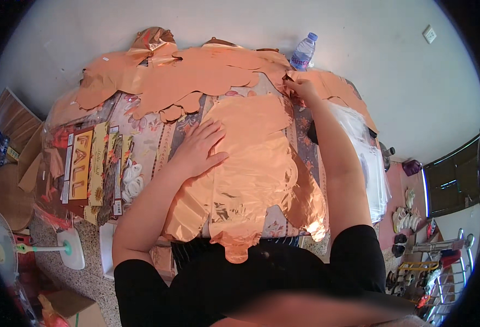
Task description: Folding and placing rose gold foil letter balloons into plastic packaging with cardboard inserts.
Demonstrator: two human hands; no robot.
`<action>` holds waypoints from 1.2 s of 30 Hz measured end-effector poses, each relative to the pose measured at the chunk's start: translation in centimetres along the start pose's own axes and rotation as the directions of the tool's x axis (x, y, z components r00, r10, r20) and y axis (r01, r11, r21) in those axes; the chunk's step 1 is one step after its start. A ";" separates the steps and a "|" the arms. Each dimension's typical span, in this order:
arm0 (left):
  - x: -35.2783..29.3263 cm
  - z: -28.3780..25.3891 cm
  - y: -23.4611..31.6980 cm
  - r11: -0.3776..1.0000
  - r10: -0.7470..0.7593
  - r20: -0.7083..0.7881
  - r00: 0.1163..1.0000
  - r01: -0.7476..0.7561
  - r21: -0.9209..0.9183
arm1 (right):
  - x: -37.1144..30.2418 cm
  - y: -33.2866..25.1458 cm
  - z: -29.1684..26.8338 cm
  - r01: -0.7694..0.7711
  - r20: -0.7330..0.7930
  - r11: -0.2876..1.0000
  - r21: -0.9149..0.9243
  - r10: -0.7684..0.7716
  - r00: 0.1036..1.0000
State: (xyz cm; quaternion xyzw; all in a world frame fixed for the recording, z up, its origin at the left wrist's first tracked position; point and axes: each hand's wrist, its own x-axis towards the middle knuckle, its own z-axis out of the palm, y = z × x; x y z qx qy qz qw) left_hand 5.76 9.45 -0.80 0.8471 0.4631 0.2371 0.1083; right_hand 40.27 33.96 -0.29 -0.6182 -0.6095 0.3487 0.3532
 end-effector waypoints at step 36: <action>-0.1 -0.4 0.3 1.000 -0.031 0.020 0.999 0.031 -0.005 | 1.1 -2.5 4.9 0.176 0.063 0.365 -0.914 -0.300 0.952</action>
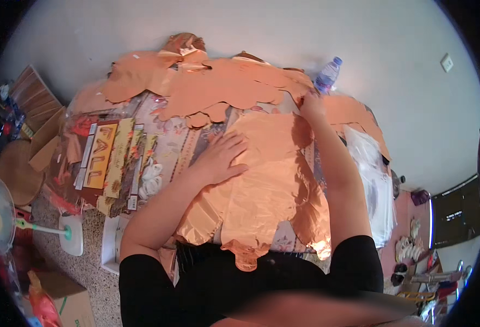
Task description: Folding and placing rose gold foil letter balloons into plastic packaging with cardboard inserts.
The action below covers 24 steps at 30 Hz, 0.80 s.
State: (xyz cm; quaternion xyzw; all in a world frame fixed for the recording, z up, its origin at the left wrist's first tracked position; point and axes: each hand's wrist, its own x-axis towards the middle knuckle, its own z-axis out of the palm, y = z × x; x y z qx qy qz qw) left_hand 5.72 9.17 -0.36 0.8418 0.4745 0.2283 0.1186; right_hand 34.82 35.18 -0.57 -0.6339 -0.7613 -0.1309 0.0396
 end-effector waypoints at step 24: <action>0.2 0.0 0.2 1.000 0.030 -0.004 1.000 -0.030 -0.004 | 3.4 6.1 4.4 -0.099 -0.275 0.643 0.760 0.455 0.847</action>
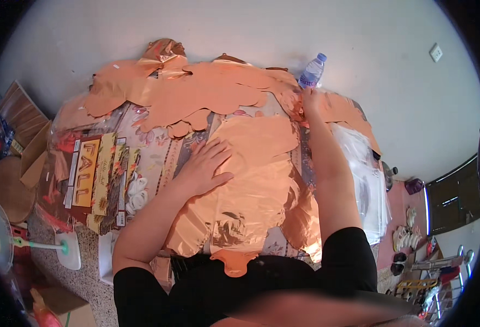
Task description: Folding and placing rose gold foil letter balloons into plastic packaging with cardboard inserts.
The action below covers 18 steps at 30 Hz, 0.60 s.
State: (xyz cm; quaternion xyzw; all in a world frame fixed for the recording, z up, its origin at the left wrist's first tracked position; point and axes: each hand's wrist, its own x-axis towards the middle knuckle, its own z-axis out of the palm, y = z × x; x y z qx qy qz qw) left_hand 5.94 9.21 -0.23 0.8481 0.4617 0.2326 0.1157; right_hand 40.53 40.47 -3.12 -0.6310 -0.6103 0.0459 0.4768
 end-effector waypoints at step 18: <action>-0.5 0.3 -0.3 1.000 -0.016 -0.021 1.000 0.016 0.018 | 1.9 -3.0 -11.2 0.148 0.209 0.919 -0.364 -0.074 0.975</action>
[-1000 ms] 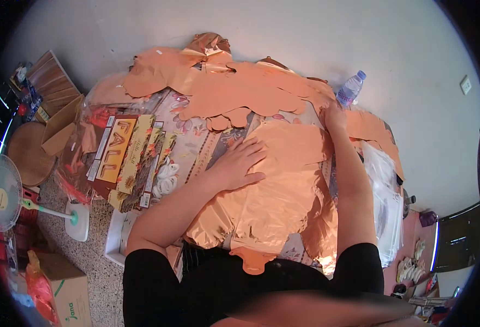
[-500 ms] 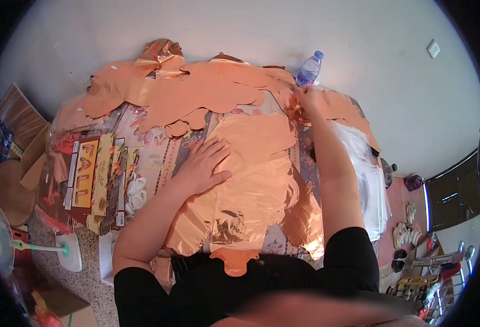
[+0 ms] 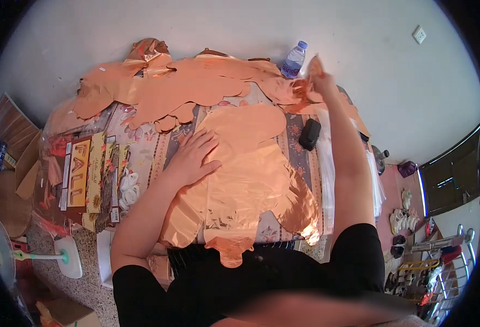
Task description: Folding and placing rose gold foil letter balloons into plastic packaging with cardboard inserts.
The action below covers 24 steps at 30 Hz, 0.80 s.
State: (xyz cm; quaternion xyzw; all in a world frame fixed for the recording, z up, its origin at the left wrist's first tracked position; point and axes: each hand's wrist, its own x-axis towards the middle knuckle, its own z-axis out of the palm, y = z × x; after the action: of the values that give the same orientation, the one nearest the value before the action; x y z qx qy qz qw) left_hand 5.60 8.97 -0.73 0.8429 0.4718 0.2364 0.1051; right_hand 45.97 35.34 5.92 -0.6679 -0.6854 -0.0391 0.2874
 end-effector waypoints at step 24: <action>-0.2 -0.4 0.2 1.000 -0.018 0.031 0.999 0.017 0.015 | 3.4 -0.3 -25.4 0.329 -0.507 0.554 0.765 0.204 0.837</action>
State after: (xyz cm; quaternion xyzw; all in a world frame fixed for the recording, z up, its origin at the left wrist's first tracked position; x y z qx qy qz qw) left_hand 5.44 8.69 -0.39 0.8431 0.4792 0.2187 0.1083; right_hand 54.60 27.22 28.68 -0.3857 -0.5344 0.0904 0.7466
